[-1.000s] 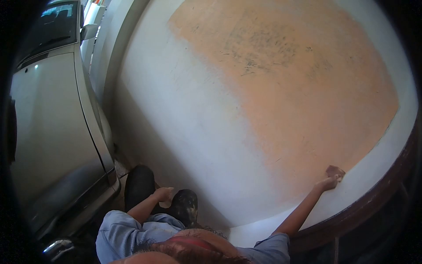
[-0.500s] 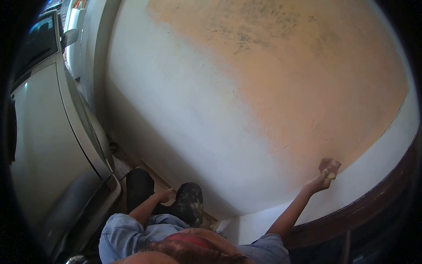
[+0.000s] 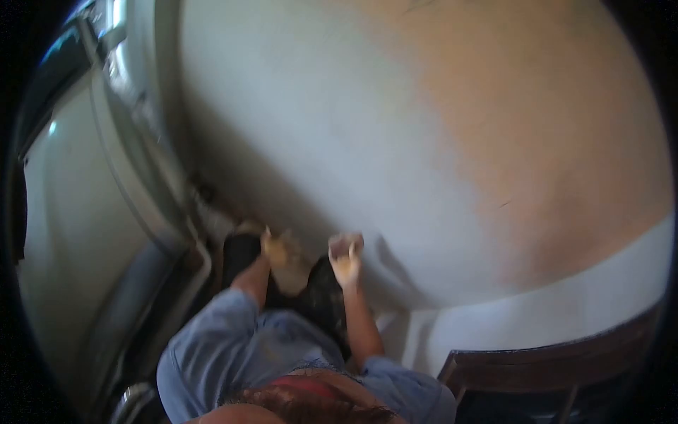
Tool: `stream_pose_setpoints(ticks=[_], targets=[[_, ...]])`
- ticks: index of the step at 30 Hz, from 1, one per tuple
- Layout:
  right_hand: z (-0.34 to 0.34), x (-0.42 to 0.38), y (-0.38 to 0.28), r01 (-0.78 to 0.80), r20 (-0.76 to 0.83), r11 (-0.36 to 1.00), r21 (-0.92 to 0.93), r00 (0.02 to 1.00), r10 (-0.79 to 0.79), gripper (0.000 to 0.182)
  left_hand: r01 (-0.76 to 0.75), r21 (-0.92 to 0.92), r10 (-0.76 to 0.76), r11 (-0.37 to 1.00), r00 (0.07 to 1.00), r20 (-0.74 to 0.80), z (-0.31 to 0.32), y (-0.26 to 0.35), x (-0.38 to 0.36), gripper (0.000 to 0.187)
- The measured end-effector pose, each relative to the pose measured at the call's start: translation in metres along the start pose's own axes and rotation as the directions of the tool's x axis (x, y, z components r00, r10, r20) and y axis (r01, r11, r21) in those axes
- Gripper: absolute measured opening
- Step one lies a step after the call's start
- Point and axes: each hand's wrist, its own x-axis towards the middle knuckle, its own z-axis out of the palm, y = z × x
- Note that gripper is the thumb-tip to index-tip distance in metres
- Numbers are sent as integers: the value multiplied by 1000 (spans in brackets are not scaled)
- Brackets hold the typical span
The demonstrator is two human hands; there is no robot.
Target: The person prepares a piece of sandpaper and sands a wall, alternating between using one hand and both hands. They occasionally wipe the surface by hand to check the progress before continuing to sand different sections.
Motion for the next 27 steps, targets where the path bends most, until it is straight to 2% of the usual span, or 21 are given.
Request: stream_pose_setpoints(ticks=[1, 2, 3, 4, 5, 6, 7, 8, 9, 10, 11, 12, 13, 15, 16, 20, 22, 25, 27], targets=[[-9, 15, 12, -84, 36, 995, 46, 996, 82, 31, -152, 55, 159, 987, 975, -155, 15, 15, 9, 88], [-8, 26, 23, -84, -20, 996, 14, 996, 84, 30, -281, 85, 293, 956, 915, -279, 36, 26, 23, 89], [-32, 46, 28, -148, -4, 984, -100, 989, 148, 30, -325, 185, 362, 928, 905, -225, 60, 35, 38, 93], [-23, 54, 38, -138, -138, 955, -262, 985, 104, 31, -357, 163, 360, 920, 933, 9, 79, 47, 49, 95], [-12, 60, 49, -135, -240, 898, -419, 970, 34, 33, -436, 198, 438, 878, 898, 35, 102, 53, 56, 101], [-21, 66, 62, -189, -280, 780, -596, 960, 19, 29, -505, 229, 512, 832, 859, 34, 122, 57, 61, 106], [-35, 73, 72, -230, -303, 625, -746, 953, -10, 26, -496, 234, 506, 836, 862, 21, 134, 58, 61, 106], [-70, 76, 81, -188, -181, 293, -937, 982, 51, 31, -564, 278, 575, 778, 817, 47, 146, 60, 65, 111], [-74, 60, 84, -119, -115, 42, -992, 990, 75, 30, -614, 335, 632, 714, 772, 69, 156, 54, 78, 116], [-79, 38, 94, -34, -61, -218, -975, 991, 118, 30, -647, 360, 695, 672, 719, -5, 167, 44, 84, 119], [-102, 14, 108, 111, 10, -466, -878, 977, 215, 28, -637, 372, 689, 675, 725, -11, 171, 45, 88, 119], [-101, -6, 115, 264, 46, -659, -704, 943, 328, 27, -657, 389, 714, 645, 700, -3, 171, 43, 90, 118], [-97, -5, 116, 264, 41, -659, -704, 942, 333, 27, -689, 391, 745, 611, 667, 12, 170, 46, 87, 118], [-77, -7, 118, 180, -268, -745, -642, 858, 438, 26, -705, 317, 738, 635, 674, 20, 164, 56, 78, 112], [-72, -5, 113, 190, -237, -749, -635, 875, 423, 26, -702, 257, 720, 664, 693, 35, 161, 57, 76, 107], [-57, -10, 112, 159, -240, -769, -619, 894, 377, 24, -693, 248, 717, 677, 697, -8, 160, 53, 87, 110], [-51, -12, 116, 163, -232, -778, -607, 900, 369, 24, -681, 189, 690, 707, 723, 25, 164, 52, 90, 104], [-53, -8, 123, 163, -276, -805, -570, 885, 375, 24, -671, 192, 676, 716, 735, 52, 159, 53, 93, 103], [-54, -9, 128, 157, -296, -809, -567, 877, 378, 25, -679, 156, 686, 717, 727, 11, 149, 55, 91, 103]])
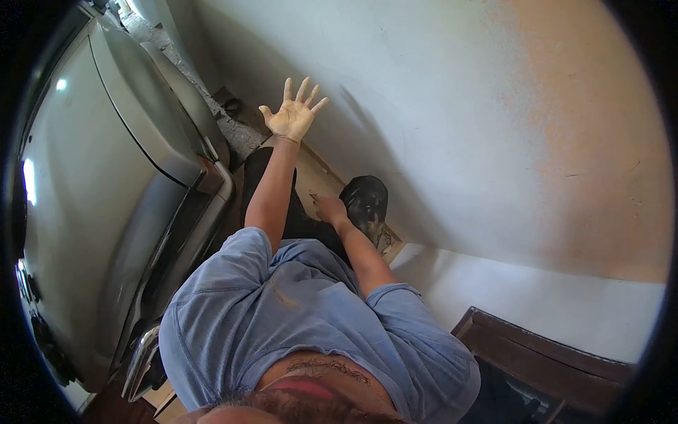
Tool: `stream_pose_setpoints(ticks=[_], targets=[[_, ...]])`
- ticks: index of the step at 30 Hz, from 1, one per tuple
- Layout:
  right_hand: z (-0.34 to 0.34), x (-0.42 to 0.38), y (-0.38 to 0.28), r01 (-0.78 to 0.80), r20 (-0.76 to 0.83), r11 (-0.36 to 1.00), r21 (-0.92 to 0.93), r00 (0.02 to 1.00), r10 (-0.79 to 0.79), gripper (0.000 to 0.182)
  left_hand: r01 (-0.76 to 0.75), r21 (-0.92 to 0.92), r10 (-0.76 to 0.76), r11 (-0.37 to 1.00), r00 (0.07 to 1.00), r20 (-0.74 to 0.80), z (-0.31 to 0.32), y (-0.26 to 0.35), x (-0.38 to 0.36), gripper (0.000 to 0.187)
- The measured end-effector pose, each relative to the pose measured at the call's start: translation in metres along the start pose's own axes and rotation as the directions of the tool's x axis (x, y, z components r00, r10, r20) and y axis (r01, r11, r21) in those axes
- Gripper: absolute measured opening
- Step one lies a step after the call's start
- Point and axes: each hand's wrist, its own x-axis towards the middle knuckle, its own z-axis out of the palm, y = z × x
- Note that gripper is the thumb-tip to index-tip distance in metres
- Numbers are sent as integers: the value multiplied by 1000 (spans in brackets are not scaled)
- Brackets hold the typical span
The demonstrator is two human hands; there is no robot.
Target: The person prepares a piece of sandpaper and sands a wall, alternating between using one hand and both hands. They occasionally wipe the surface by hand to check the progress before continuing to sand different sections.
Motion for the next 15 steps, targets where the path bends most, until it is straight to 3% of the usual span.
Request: stream_pose_setpoints(ticks=[2, 4, 5, 7, 8, 9, 10, 11, 12, 14, 15], targets=[[-3, 2, -3, 8, 10, 1000, -4, 1000, -8, 25, -12, -25, 11, 1000, 999, -30, -5, -1, 5, 103], [-6, -4, 1, 20, -15, 999, 37, 1000, -19, 25, -72, 37, 77, 997, 979, -188, 12, -18, 14, 103], [-5, -4, 2, 20, -23, 999, 26, 1000, -19, 25, -74, 30, 78, 997, 981, -177, 16, -23, 19, 103], [-4, -2, 5, 34, 11, 999, -3, 999, -34, 24, -179, 191, 224, 965, 941, -251, 63, -43, 30, 94], [0, 1, 7, 32, -7, 999, -6, 999, -32, 24, -174, 187, 217, 967, 947, -236, 88, -53, 37, 94], [8, 5, 10, 26, -20, 1000, 15, 999, -26, 24, -165, 489, 259, 856, 957, -130, 114, -64, 44, 90], [11, 7, 14, 14, -33, 999, 36, 999, -13, 24, -171, 735, 266, 656, 964, -14, 137, -77, 49, 85], [6, 4, 13, 29, -21, 999, 38, 999, -29, 25, -266, 840, 259, 473, 953, 155, 152, -90, 52, 76], [0, 1, 11, 44, -11, 998, 41, 999, -43, 26, -266, 832, 239, 487, 957, 166, 172, -108, 53, 76], [6, 6, 15, 31, -11, 998, 60, 999, -31, 28, -520, 852, 194, -63, 831, 522, 211, -145, 58, 75], [6, 7, 17, 20, -42, 998, 67, 999, -17, 28, -539, 841, 169, -48, 825, 539, 225, -159, 66, 75]])
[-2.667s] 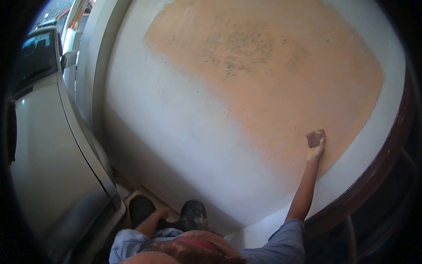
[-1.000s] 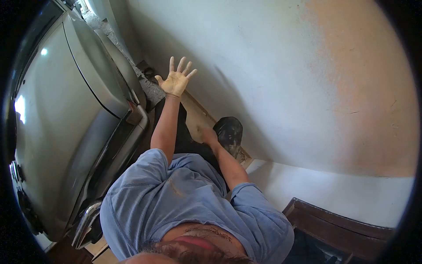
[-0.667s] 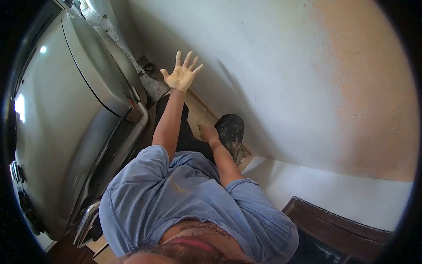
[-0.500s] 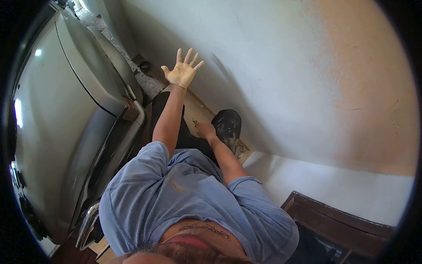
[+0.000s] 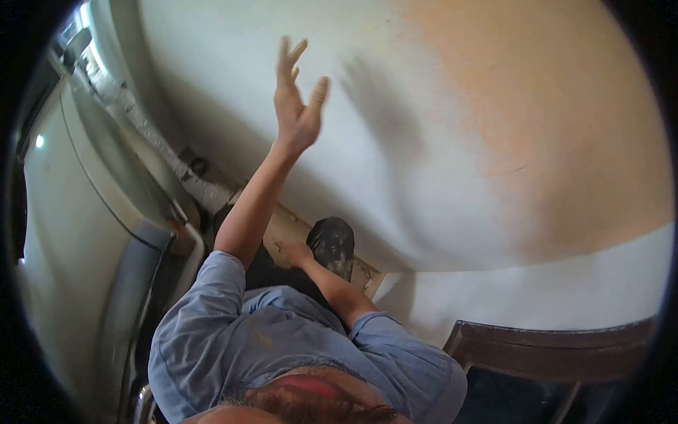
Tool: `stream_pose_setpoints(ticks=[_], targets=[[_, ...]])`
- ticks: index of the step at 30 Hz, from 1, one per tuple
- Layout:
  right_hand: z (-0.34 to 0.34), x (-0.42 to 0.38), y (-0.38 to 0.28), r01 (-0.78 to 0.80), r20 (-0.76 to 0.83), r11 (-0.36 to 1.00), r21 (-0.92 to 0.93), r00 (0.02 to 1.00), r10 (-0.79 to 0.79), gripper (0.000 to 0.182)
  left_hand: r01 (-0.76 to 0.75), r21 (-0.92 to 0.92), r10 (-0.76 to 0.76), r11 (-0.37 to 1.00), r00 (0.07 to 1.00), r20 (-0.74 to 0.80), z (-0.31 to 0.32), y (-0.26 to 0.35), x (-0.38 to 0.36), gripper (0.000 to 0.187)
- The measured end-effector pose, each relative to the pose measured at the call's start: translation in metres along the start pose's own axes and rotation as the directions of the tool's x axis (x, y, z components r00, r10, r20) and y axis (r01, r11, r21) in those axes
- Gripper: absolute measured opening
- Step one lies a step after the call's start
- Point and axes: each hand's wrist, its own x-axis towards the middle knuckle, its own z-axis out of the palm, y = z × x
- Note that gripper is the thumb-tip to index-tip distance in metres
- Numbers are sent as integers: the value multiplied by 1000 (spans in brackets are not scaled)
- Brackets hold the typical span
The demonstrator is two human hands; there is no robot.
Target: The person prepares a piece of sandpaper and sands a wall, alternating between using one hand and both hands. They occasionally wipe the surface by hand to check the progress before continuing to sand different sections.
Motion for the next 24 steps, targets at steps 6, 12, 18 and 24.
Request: stream_pose_setpoints(ticks=[6, 12, 18, 24], targets=[[-6, -8, 0, 74, -136, 991, 116, 989, -58, 32, -575, 624, 438, 529, 815, 379, 97, 26, 41, 71], [11, 6, 10, 71, -128, 972, 222, 991, -43, 35, -933, 209, 423, 293, 322, 847, 151, 28, 14, 69], [1, -5, 5, 82, -170, 931, 355, 985, -22, 36, -697, 404, 667, 592, 705, 238, 194, 60, 63, 51], [-5, -2, 19, 105, -199, 906, 410, 980, -24, 37, -982, 118, 566, 146, 181, 804, 199, 91, 73, 53]])
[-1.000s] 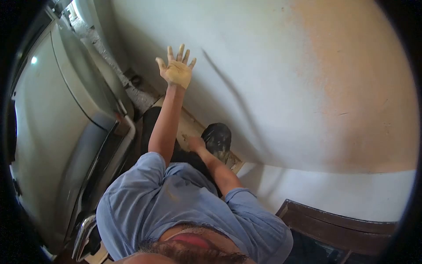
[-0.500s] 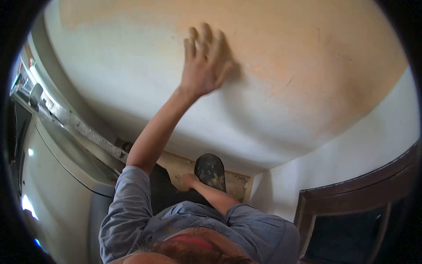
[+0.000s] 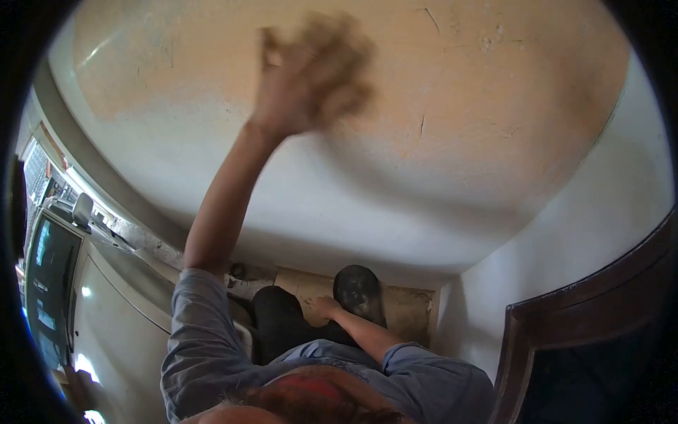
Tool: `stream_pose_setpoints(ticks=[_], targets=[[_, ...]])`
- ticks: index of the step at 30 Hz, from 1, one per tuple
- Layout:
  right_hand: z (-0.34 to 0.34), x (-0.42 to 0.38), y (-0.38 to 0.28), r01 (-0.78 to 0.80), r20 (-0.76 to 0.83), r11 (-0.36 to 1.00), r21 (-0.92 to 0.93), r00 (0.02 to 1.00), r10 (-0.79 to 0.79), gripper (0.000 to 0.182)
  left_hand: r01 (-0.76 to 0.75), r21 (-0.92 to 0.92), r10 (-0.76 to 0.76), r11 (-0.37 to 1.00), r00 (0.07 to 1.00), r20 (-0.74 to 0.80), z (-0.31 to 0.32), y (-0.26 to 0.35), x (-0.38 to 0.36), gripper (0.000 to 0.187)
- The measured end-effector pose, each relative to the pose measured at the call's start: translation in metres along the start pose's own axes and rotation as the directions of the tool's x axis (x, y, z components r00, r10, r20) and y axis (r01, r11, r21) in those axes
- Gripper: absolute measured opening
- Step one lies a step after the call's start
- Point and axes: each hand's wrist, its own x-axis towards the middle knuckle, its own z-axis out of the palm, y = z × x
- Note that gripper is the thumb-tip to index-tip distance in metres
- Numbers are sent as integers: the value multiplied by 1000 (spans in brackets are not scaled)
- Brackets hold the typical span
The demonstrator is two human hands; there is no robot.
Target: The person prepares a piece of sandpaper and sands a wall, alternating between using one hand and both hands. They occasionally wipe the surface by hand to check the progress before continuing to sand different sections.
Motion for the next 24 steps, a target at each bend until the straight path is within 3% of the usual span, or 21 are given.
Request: stream_pose_setpoints(ticks=[1, 2, 3, 4, 5, 6, 7, 8, 9, 10, 11, 12, 13, 14, 15, 18, 20, 21, 22, 23, 24], targets=[[-2, 0, 3, -25, 25, 999, -27, 999, 26, 37, 295, 54, -289, 954, 953, -91, -5, -10, 0, 55], [0, 0, 2, -33, 36, 999, -25, 999, 34, 37, 377, -237, -442, 896, 812, -382, 12, -21, -6, 55], [4, 1, 1, -41, 47, 999, -23, 998, 42, 36, 367, -236, -431, 900, 825, -364, 12, -16, -13, 55], [4, 0, 4, -49, -20, 999, 3, 999, 49, 36, 116, -22, -118, 993, 982, -147, 8, -8, -19, 55], [6, 0, 5, -53, -57, 999, 15, 997, 53, 36, -196, 119, 181, 973, 975, 128, 4, 0, -25, 55], [6, -1, 5, -56, -95, 998, 28, 994, 58, 36, -323, 11, 313, 946, 924, 218, 0, 4, -32, 56], [5, -1, 4, -67, -109, 997, 42, 991, 72, 36, -330, 14, 320, 944, 923, 214, -1, -3, -35, 56], [4, -1, 4, -77, -122, 995, 58, 989, 84, 37, -18, 62, 14, 998, 998, 57, -4, -12, -40, 57], [6, 3, 6, -67, -129, 995, 67, 989, 76, 37, 294, 57, -287, 954, 952, -102, -6, -16, -42, 58], [10, 5, 7, -77, -82, 996, 44, 993, 80, 38, 370, -174, -404, 912, 881, -245, -2, -9, -44, 55], [13, 9, 8, -88, -36, 996, 14, 995, 88, 39, 361, -174, -395, 916, 887, -241, -4, -7, -49, 55], [12, 8, 6, -86, -41, 996, 16, 995, 87, 39, 66, -65, -63, 996, 997, 50, -11, 0, -53, 58], [12, 6, 5, -48, -69, 998, 40, 996, 51, 40, -254, -52, 255, 966, 900, 355, -18, 6, -58, 62], [11, 5, 5, -32, -88, 998, 51, 995, 36, 41, -300, -233, 374, 925, 827, 419, -15, 10, -67, 56], [12, 6, 7, -16, -106, 998, 62, 994, 22, 41, -305, -235, 378, 923, 829, 411, -18, 13, -74, 56], [16, 17, 13, 40, -217, 999, 10, 976, -36, 40, -51, -261, 170, 964, 874, 455, -32, 11, -119, 41], [-36, -11, -15, 75, -365, 930, 361, 929, 66, 28, 81, -266, 72, 961, 852, 519, -34, 5, -185, 36], [-75, -38, -38, 233, -618, 912, 337, 786, 27, 24, 164, -272, 26, 948, 813, 582, -38, 2, -224, 35], [-115, -66, -56, 371, -817, 890, 264, 576, 2, 22, 305, -210, -65, 929, 693, 718, -44, 0, -268, 34], [-144, -81, -49, 404, -903, 899, 168, 429, -24, 27, 377, -164, -118, 912, 623, 773, -51, -1, -311, 34], [-169, -91, -29, 296, -974, 953, -65, 191, -126, 32, 471, -90, -187, 877, 510, 840, -61, -3, -355, 34]])
